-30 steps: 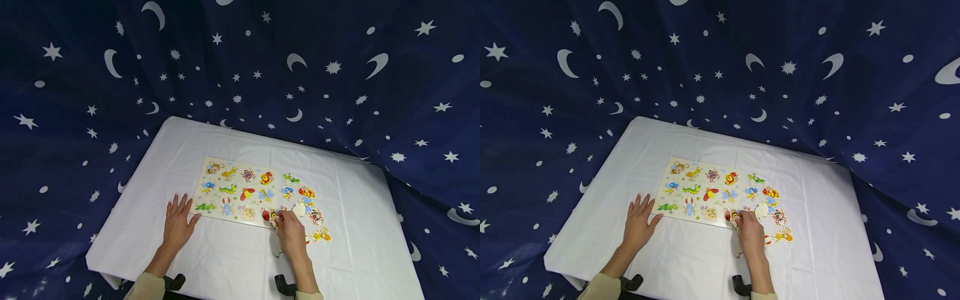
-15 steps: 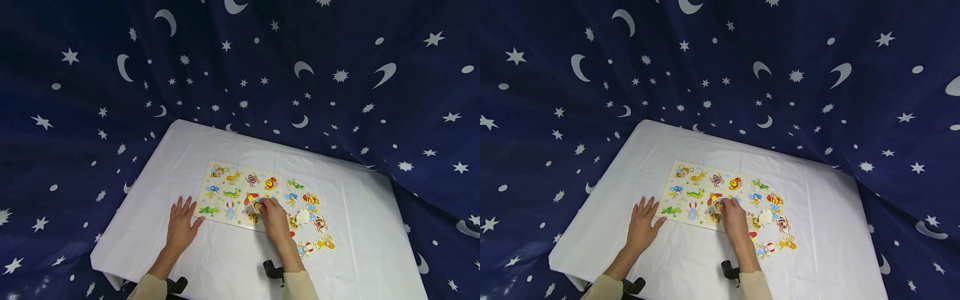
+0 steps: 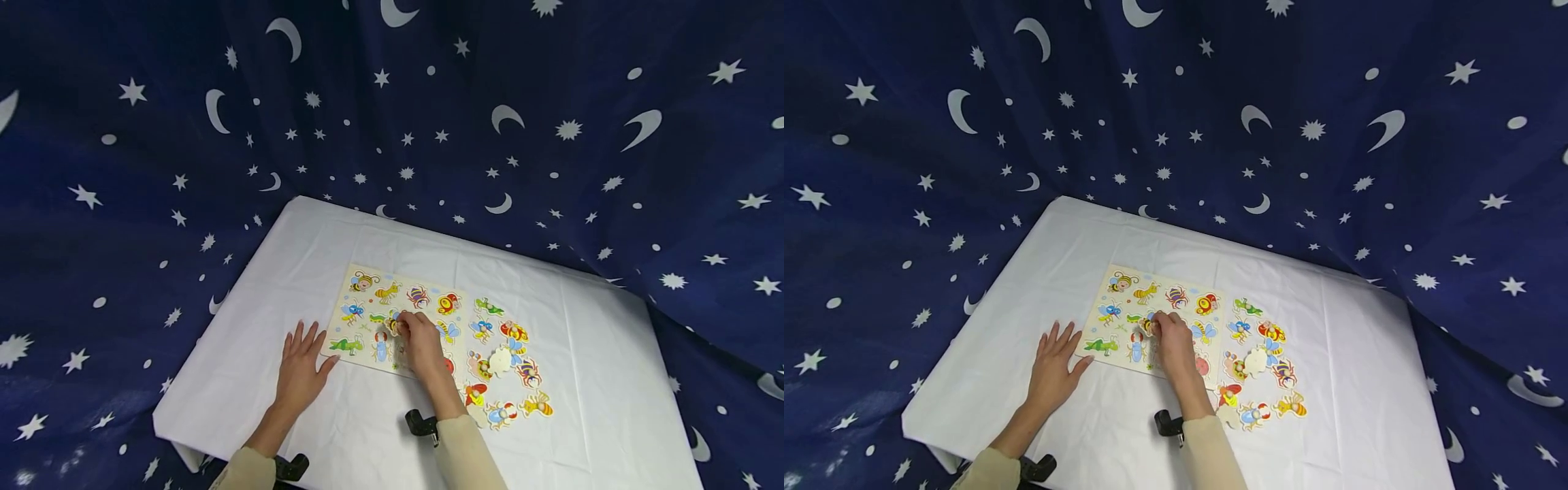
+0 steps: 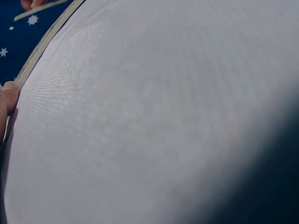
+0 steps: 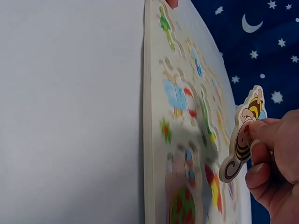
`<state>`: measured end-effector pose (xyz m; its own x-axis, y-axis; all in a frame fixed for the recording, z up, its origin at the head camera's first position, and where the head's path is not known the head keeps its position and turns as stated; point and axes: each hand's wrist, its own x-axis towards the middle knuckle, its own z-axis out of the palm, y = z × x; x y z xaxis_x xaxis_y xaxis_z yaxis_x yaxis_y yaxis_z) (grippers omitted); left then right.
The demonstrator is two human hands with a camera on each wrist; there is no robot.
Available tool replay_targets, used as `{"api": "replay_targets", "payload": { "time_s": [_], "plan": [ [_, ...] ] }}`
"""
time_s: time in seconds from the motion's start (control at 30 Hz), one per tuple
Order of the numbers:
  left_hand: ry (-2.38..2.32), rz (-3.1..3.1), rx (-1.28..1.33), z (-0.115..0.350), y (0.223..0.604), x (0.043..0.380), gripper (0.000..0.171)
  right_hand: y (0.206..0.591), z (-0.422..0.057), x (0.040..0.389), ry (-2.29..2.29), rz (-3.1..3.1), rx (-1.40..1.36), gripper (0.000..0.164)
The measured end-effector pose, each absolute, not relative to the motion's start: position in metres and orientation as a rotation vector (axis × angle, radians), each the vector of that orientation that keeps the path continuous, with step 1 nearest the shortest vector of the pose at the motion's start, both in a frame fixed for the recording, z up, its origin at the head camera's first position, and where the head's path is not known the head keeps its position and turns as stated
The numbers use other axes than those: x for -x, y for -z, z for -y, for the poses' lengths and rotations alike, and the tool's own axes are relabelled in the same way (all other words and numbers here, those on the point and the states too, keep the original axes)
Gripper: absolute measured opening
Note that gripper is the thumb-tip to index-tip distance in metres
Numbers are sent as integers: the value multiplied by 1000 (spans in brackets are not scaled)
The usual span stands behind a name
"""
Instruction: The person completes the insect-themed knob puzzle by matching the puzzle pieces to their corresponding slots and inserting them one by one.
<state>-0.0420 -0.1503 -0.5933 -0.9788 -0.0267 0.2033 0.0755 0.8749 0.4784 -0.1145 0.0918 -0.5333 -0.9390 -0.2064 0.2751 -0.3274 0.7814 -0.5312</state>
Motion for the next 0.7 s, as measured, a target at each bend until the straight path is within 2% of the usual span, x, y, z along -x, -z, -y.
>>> {"api": "replay_targets", "payload": {
  "time_s": [0.4, 0.7],
  "plan": [
    [711, 2809, 39, 155, 594, 40, 62, 545, -42, 154, -854, 2791, -547, 7],
    [679, 2819, 48, 155, 598, 44, 64, 544, -27, 181, -763, 2803, -598, 10]
  ]
}}
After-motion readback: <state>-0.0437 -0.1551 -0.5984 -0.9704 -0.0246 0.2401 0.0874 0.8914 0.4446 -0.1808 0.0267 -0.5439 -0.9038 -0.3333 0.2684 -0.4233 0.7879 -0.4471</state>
